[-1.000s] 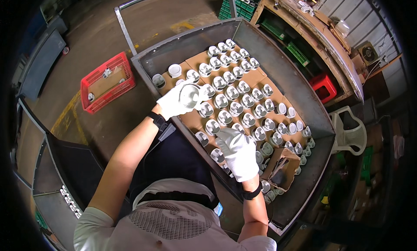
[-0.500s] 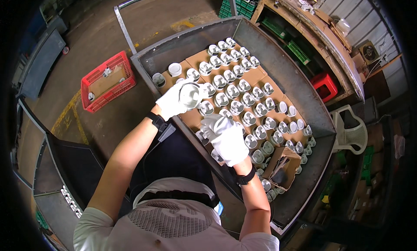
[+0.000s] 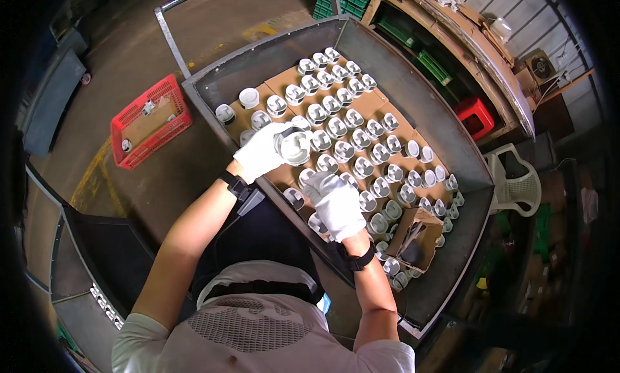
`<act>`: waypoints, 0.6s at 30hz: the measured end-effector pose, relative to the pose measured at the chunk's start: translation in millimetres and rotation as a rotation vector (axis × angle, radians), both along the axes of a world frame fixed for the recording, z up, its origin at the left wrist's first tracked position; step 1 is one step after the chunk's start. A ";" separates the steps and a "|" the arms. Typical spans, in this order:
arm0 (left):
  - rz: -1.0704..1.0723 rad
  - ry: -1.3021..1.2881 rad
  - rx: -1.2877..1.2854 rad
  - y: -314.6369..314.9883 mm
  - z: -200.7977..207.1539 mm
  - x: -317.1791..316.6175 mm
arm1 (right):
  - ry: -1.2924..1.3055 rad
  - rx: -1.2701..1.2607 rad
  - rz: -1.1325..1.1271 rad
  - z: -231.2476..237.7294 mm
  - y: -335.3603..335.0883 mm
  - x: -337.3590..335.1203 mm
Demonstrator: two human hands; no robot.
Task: The recorder is inspecting and sorting metal engine pistons from a large bin.
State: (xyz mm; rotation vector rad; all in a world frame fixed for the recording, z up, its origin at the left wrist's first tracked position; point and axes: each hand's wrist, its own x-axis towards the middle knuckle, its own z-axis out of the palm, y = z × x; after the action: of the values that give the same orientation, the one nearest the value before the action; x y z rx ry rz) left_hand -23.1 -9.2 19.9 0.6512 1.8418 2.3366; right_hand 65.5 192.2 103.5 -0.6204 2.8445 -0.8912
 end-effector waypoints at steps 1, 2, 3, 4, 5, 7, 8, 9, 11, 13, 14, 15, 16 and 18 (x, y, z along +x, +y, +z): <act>0.013 0.024 -0.097 0.4 9.2 3.7 | -0.011 0.026 -0.015 -1.9 2.4 -0.5; 0.027 0.049 -0.195 0.1 18.4 7.8 | -0.015 0.027 -0.024 -4.7 4.6 -1.2; 0.107 0.144 -0.333 -3.9 23.3 12.1 | 0.008 0.028 -0.021 -6.9 4.4 -2.3; 0.105 0.142 -0.333 -6.4 18.5 14.5 | 0.031 0.028 -0.017 -8.1 4.0 -3.2; 0.177 0.118 -0.351 -8.3 11.9 16.4 | 0.028 0.028 -0.019 -8.0 3.3 -3.9; 0.250 0.087 -0.371 -11.5 10.1 19.2 | 0.040 -0.017 -0.022 -8.3 1.4 -4.5; 0.276 0.082 -0.460 -13.4 9.7 18.6 | 0.036 -0.017 -0.022 -9.0 0.6 -4.8; 0.306 0.078 -0.551 -15.8 10.2 19.1 | 0.036 -0.004 -0.015 -9.2 -1.2 -5.6; 0.327 0.045 -0.420 -16.6 -6.7 17.2 | 0.034 0.007 -0.002 -10.7 -3.4 -6.6; 0.338 0.014 -0.286 -14.6 -7.8 17.2 | 0.032 0.079 0.014 -15.3 -1.6 -8.6; 0.355 0.013 -0.270 -14.4 -8.2 18.2 | 0.032 0.079 0.014 -16.3 -1.6 -9.1; 0.370 0.012 -0.254 -13.6 -5.0 19.8 | 0.092 0.038 0.040 -17.3 -1.0 -8.8; 0.367 0.011 -0.252 -13.4 -1.6 21.2 | 0.152 -0.003 0.066 -17.7 -0.7 -8.6; 0.430 0.084 -0.443 -14.4 8.9 24.3 | 0.131 -0.073 0.036 -16.0 -3.8 -8.1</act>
State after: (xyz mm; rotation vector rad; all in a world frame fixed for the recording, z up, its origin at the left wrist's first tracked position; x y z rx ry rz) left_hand 1.2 -23.5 28.8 0.3235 2.6406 2.0047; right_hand 57.4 188.4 87.6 -0.7633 2.9154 -0.9867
